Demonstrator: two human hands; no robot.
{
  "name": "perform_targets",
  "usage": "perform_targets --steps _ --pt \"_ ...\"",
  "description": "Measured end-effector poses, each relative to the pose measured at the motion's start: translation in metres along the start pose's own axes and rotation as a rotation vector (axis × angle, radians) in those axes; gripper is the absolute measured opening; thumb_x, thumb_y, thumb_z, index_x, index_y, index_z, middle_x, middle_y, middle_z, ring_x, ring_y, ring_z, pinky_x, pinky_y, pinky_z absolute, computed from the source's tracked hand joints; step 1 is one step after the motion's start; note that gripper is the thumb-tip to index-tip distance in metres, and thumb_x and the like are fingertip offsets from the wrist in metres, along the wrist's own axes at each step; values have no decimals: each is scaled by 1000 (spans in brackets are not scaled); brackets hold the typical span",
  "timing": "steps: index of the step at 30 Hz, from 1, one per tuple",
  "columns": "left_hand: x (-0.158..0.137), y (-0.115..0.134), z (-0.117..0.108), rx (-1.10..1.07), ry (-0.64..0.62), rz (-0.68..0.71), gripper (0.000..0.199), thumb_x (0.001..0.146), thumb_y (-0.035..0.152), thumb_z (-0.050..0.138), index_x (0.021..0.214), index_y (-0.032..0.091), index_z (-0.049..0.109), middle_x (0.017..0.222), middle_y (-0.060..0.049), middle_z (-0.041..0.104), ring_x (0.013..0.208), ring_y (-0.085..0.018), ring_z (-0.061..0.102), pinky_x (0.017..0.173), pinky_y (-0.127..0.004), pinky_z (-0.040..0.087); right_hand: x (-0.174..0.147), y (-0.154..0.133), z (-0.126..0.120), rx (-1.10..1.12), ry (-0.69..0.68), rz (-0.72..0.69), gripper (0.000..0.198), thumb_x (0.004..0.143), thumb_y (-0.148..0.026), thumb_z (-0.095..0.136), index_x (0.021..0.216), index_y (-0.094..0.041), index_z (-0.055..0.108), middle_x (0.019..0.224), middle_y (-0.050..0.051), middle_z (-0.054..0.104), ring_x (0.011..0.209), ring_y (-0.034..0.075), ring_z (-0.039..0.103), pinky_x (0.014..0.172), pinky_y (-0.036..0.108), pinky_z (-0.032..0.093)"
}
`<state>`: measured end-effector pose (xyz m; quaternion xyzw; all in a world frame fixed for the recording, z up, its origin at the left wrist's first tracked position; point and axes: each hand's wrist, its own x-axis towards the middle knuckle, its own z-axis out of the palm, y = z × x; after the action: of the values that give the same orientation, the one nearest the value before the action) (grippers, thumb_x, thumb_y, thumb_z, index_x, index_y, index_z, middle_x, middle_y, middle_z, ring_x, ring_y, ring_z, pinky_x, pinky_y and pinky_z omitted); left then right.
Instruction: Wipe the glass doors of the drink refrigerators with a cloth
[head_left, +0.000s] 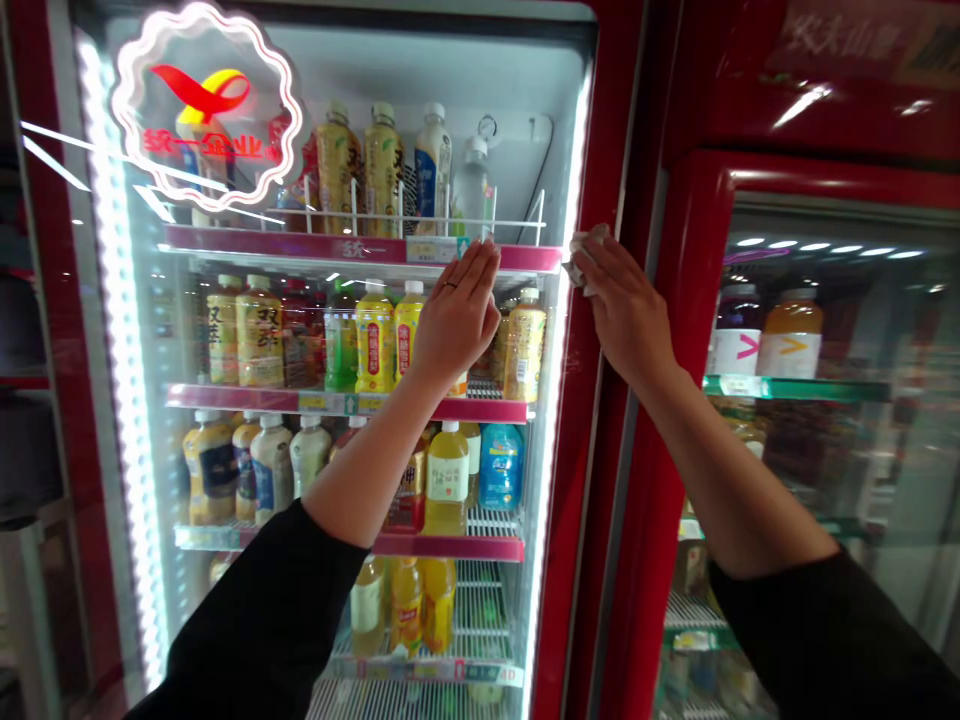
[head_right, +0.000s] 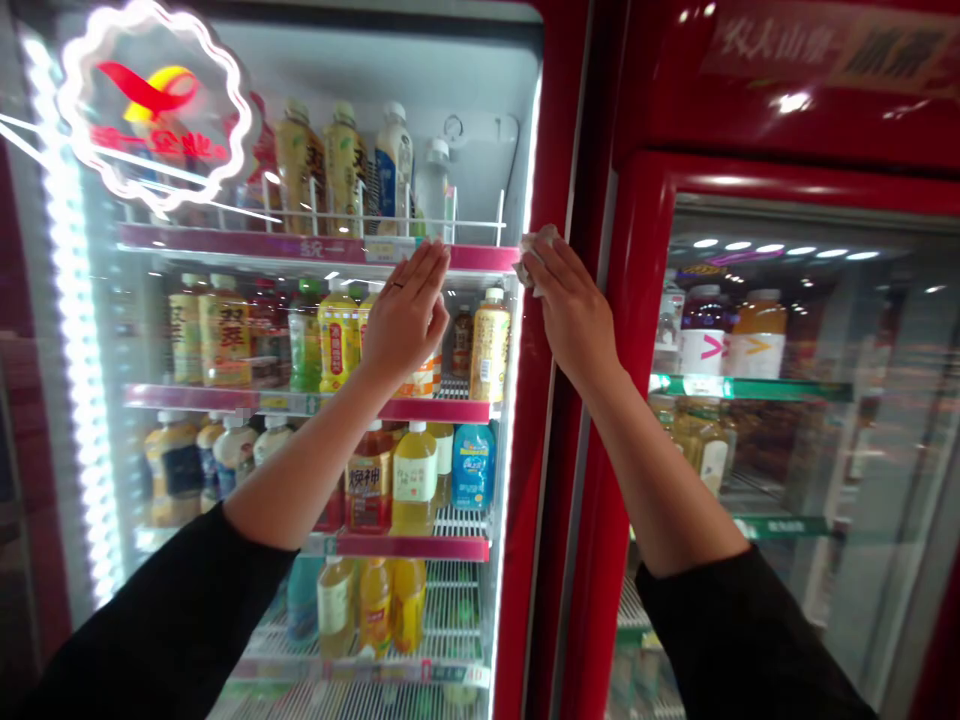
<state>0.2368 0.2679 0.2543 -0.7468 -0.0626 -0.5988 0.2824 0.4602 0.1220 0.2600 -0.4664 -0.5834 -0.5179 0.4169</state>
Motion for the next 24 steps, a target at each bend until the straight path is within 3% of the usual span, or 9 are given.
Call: perform_targets --steps 4,7,12,17,21,24 --pt "-1 1 2 39 21 10 76 105 10 42 179 24 33 179 -7 49 169 -27 43 143 -54 39 25 -2 14 -54 82 71 60 109 -20 37 161 -31 63 174 -3 56 169 25 42 140 56 40" --pt "-2 1 0 52 23 13 76 105 10 43 179 22 33 178 -8 50 169 -27 44 143 -53 40 37 -13 25 -54 73 60 62 108 -17 37 161 -33 63 173 -4 56 169 23 42 139 56 43" --pt "-2 3 -4 40 -25 5 70 107 11 39 177 16 37 180 -11 47 170 -26 41 143 -50 38 17 -22 17 6 -10 -38 63 110 -17 38 164 -42 59 172 -8 57 168 22 43 139 55 45" --pt "1 1 -8 10 -78 13 64 107 12 36 171 6 46 179 -15 46 171 -26 40 144 -46 36 23 -20 15 -25 41 4 58 110 -17 43 161 -36 63 170 -2 60 165 27 48 137 57 46" --pt "-4 -12 -22 -3 -114 71 63 107 12 36 168 6 49 178 -14 48 169 -25 43 143 -45 37 51 -38 36 -23 118 83 62 109 -15 42 164 -37 61 171 -3 59 167 29 45 137 61 45" --pt "-14 -33 -39 7 -81 65 64 108 13 37 171 11 47 178 -12 48 169 -27 42 143 -49 37 54 -53 46 2 78 43 66 109 -15 39 167 -42 55 172 -7 56 168 26 43 139 61 44"
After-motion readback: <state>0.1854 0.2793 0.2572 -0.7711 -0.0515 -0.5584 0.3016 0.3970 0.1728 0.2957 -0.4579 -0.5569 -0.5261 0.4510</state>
